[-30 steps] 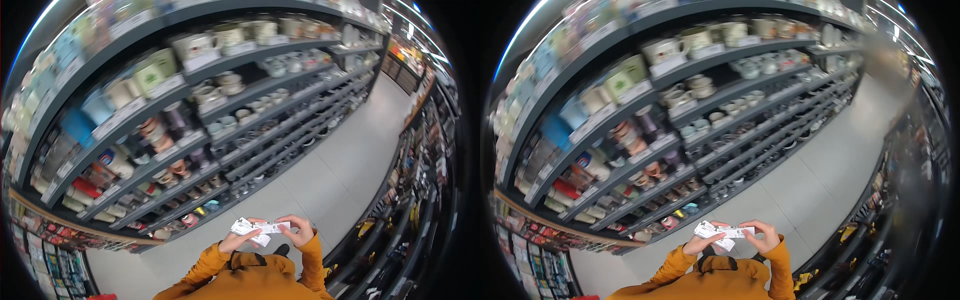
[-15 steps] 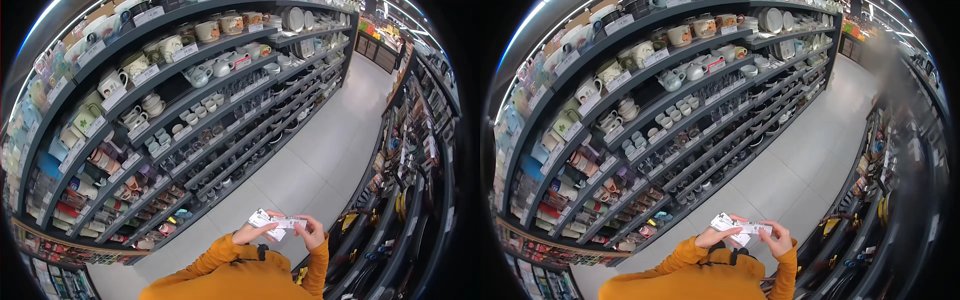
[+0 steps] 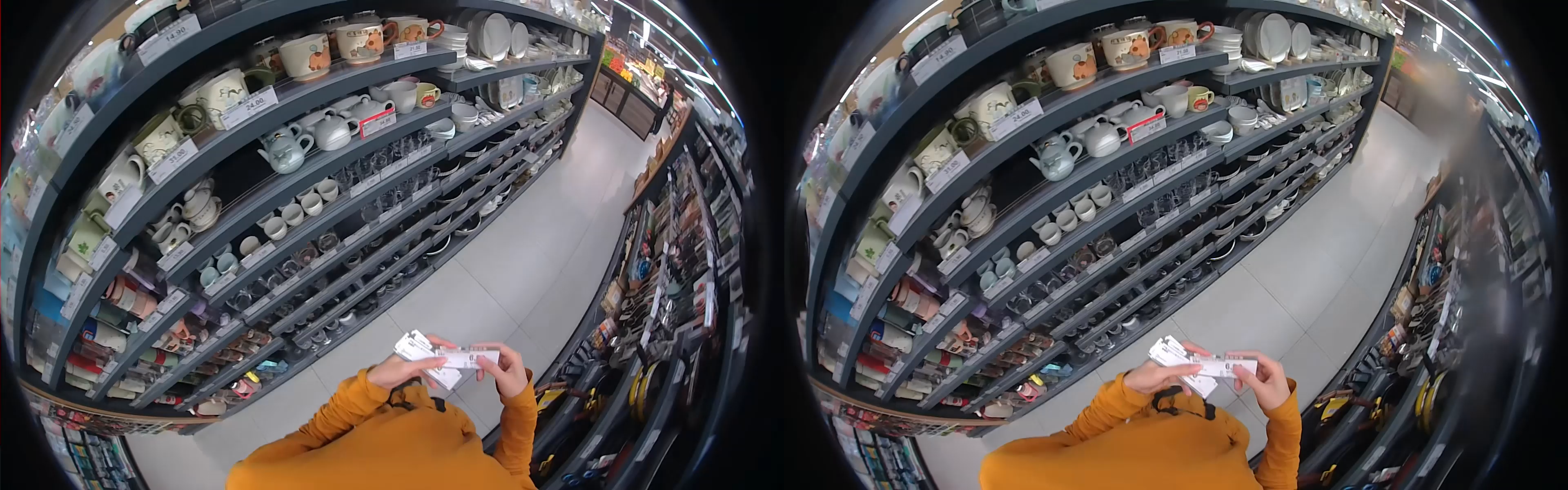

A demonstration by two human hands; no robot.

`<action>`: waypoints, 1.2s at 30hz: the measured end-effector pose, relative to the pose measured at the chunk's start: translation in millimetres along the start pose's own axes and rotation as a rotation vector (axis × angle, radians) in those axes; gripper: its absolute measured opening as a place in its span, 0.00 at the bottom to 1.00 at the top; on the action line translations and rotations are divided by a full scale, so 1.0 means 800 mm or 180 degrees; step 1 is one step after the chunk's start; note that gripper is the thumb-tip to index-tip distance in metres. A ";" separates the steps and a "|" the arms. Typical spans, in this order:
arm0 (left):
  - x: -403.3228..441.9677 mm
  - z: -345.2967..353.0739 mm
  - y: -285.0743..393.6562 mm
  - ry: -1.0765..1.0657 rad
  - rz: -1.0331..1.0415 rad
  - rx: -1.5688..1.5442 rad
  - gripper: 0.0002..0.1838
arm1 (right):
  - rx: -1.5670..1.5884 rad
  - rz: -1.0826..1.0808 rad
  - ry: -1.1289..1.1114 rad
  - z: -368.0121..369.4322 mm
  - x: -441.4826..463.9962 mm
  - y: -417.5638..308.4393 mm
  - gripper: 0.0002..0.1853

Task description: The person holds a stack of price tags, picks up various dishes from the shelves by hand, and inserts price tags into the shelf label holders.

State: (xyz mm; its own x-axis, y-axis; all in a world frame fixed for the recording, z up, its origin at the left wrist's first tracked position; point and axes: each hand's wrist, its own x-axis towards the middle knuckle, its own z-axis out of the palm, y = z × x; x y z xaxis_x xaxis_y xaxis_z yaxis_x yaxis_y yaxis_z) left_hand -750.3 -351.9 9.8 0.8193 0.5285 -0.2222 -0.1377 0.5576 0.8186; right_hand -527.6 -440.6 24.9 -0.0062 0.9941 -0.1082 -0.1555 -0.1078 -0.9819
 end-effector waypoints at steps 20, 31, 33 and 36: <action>0.117 -0.063 0.043 0.1726 0.1041 -0.0618 0.18 | -0.0146 -0.0691 -0.1069 -0.119 0.412 -0.097 0.10; 0.334 0.061 0.055 0.2305 0.1459 -0.1162 0.22 | -0.2465 -0.3025 -0.0971 -0.198 0.683 -0.251 0.09; 0.358 0.081 0.060 0.2373 0.1469 -0.1198 0.22 | -0.2803 -0.2850 -0.1124 -0.196 0.725 -0.273 0.09; 0.381 0.099 0.063 0.2441 0.1596 -0.1179 0.22 | -0.3204 -0.2842 -0.1442 -0.190 0.774 -0.288 0.09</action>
State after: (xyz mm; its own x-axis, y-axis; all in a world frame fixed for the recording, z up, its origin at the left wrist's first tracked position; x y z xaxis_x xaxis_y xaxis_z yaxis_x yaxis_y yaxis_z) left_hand -463.6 -213.3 24.9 0.0538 0.9570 -0.2850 -0.6430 0.2516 0.7234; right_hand -345.4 198.3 160.8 -0.6226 0.6278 0.4671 0.4820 0.7780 -0.4031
